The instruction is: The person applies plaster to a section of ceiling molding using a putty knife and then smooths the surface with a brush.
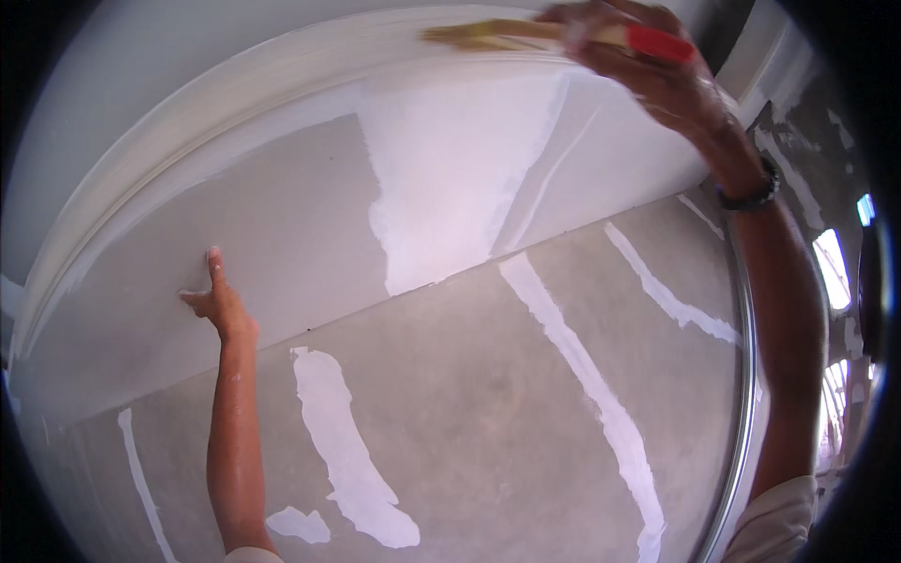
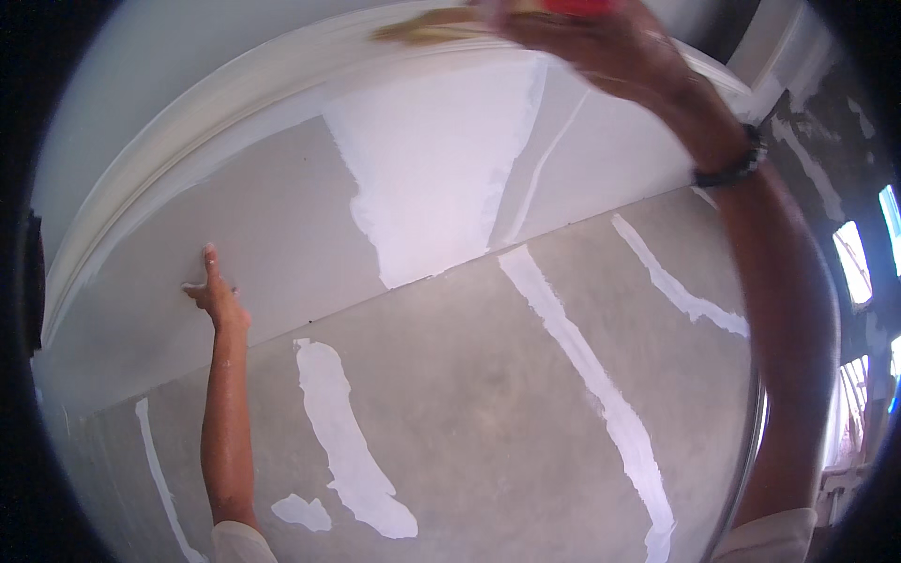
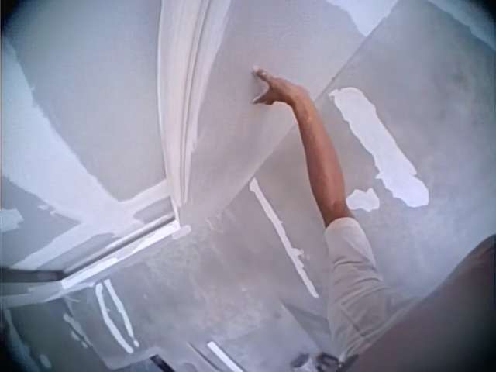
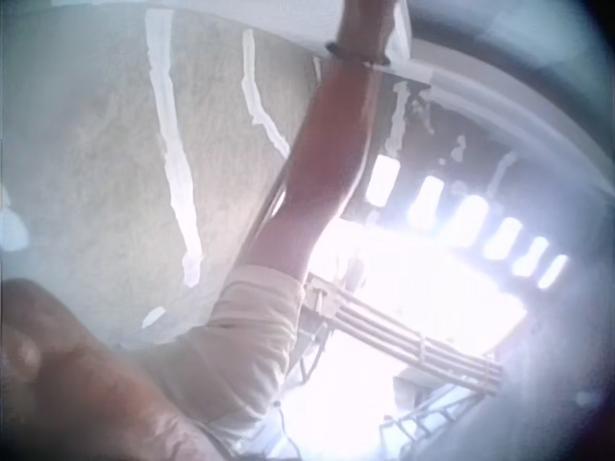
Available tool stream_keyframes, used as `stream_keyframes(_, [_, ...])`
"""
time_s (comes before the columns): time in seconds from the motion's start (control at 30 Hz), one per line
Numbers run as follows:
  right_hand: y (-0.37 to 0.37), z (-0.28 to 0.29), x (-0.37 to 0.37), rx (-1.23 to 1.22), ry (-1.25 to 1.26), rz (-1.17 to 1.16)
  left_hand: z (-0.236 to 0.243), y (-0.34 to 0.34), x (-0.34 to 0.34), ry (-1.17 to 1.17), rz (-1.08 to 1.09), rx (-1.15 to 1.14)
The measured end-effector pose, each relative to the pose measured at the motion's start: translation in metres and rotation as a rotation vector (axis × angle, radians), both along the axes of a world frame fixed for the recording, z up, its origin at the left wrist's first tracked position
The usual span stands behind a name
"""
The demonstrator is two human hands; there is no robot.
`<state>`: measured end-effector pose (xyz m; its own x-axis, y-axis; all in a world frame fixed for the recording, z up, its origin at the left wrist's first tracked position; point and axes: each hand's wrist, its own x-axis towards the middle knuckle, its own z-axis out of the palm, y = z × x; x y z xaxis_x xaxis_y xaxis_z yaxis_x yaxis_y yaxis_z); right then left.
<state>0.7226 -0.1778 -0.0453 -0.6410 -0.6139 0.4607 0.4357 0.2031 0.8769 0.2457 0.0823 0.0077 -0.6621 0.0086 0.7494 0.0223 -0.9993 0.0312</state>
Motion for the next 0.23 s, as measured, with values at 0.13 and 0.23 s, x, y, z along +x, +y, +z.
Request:
stream_keyframes(0.13, [-0.028, -0.042, 0.106, -0.061, 0.602, -0.234, 0.0, 0.0, 0.006, 0.03, -0.01, 0.0])
stream_keyframes(0.23, [-0.043, -0.045, 0.151, -0.04, 0.816, -0.311, 0.0, 0.0, 0.005, -0.007, 0.009, -0.044])
